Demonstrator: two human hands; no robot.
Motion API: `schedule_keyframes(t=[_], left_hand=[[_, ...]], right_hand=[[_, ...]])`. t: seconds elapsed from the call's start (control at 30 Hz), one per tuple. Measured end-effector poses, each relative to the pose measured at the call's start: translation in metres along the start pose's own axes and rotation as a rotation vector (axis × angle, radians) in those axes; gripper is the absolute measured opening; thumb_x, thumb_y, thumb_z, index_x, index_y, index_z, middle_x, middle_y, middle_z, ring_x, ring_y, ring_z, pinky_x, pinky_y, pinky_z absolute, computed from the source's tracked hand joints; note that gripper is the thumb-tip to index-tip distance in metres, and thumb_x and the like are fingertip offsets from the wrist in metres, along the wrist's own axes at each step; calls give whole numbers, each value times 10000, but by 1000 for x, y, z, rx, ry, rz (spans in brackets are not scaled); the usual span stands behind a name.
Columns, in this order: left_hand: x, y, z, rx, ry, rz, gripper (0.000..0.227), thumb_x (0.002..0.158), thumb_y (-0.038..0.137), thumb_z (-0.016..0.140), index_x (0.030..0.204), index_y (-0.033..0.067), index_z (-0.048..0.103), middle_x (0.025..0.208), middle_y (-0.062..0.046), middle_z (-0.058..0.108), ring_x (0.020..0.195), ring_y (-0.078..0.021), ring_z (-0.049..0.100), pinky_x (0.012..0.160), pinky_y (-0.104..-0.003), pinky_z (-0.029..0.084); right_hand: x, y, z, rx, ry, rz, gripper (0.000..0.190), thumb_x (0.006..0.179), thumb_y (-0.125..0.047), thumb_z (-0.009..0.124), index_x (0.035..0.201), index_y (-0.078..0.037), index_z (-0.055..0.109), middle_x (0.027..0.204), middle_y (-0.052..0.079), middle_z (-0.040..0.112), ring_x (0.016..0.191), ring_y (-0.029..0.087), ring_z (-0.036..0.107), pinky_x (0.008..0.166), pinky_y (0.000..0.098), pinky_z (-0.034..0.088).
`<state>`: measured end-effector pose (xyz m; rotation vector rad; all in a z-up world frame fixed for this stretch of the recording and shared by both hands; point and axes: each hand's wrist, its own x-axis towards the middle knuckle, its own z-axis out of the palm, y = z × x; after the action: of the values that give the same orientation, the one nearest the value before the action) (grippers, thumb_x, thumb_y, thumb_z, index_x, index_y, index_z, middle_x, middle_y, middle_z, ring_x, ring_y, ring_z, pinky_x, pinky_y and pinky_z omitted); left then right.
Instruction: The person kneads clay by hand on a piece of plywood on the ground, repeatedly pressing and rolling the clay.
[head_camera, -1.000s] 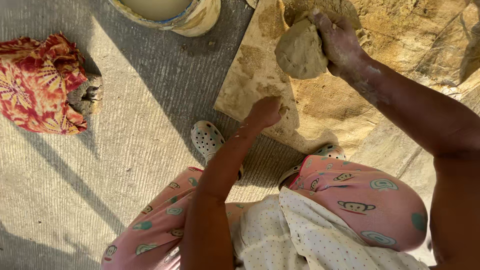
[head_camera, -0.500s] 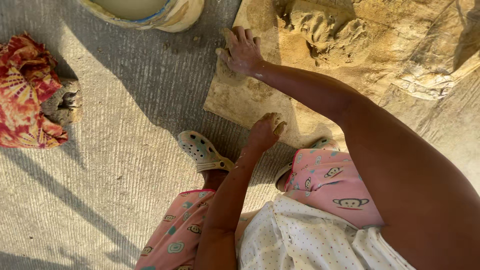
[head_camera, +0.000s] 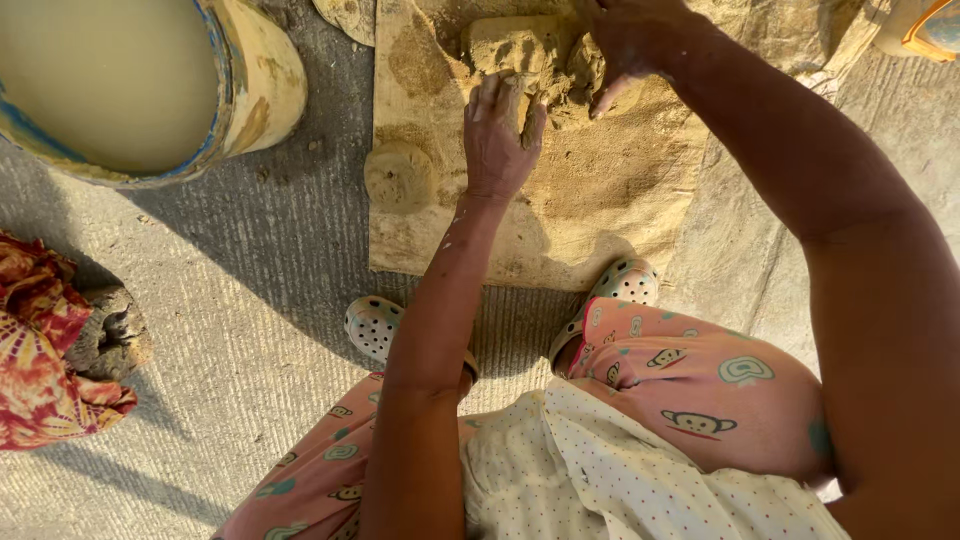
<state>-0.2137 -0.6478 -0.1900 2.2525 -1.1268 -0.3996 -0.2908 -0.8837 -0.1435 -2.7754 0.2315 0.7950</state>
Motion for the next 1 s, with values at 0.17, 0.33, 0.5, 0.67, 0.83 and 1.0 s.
schedule_keyframes(t=[0.17, 0.33, 0.5, 0.67, 0.83, 1.0], left_hand=[[52, -30, 36, 259, 35, 67, 606, 1069, 510, 596, 1467, 66, 489, 1520, -209, 487, 1460, -388, 452, 1283, -537, 359], [81, -21, 48, 481, -175, 47, 703, 1015, 634, 505, 1555, 207, 363, 1626, -143, 368, 1525, -367, 299, 1216, -727, 96], [83, 1, 32, 515, -396, -64, 771, 1018, 737, 445, 1621, 279, 299, 1684, -100, 301, 1580, -352, 222, 1241, -758, 24], [84, 6, 29, 600, -480, -142, 856, 995, 817, 379, 1642, 274, 240, 1730, -110, 181, 1601, -325, 145, 1234, -725, 11], [97, 0, 23, 688, -514, -146, 887, 951, 782, 402, 1659, 286, 205, 1738, -108, 116, 1606, -301, 79, 1265, -639, 15], [96, -9, 37, 619, -411, -133, 785, 1052, 733, 341, 1675, 289, 165, 1756, -73, 112, 1626, -304, 95, 1278, -647, 9]], right_hand=[[13, -15, 49, 79, 111, 45, 1548, 370, -584, 1026, 1593, -21, 263, 1523, 231, 476, 1397, 405, 487, 1150, 606, 342], [42, -4, 74, -7, 262, 38, 1553, 307, -591, 1014, 1528, 1, 259, 1525, 245, 443, 1417, 424, 467, 1104, 677, 344], [57, 12, 82, 74, 39, 82, 1238, 540, -494, 1001, 1546, -77, 411, 1440, 231, 528, 1220, 403, 586, 775, 515, 613], [81, 30, 92, -51, 34, 136, 1074, 599, -527, 977, 1463, -51, 552, 1131, 176, 661, 916, 304, 667, 719, 444, 579], [38, 12, 138, 8, 689, 83, 545, 815, -312, 859, 1282, -123, 651, 1156, 84, 656, 1005, 215, 592, 661, 364, 544], [-78, -29, 139, -31, 1109, -108, 291, 1032, -246, 858, 1220, -120, 676, 1246, 46, 579, 1177, 208, 550, 1012, 449, 537]])
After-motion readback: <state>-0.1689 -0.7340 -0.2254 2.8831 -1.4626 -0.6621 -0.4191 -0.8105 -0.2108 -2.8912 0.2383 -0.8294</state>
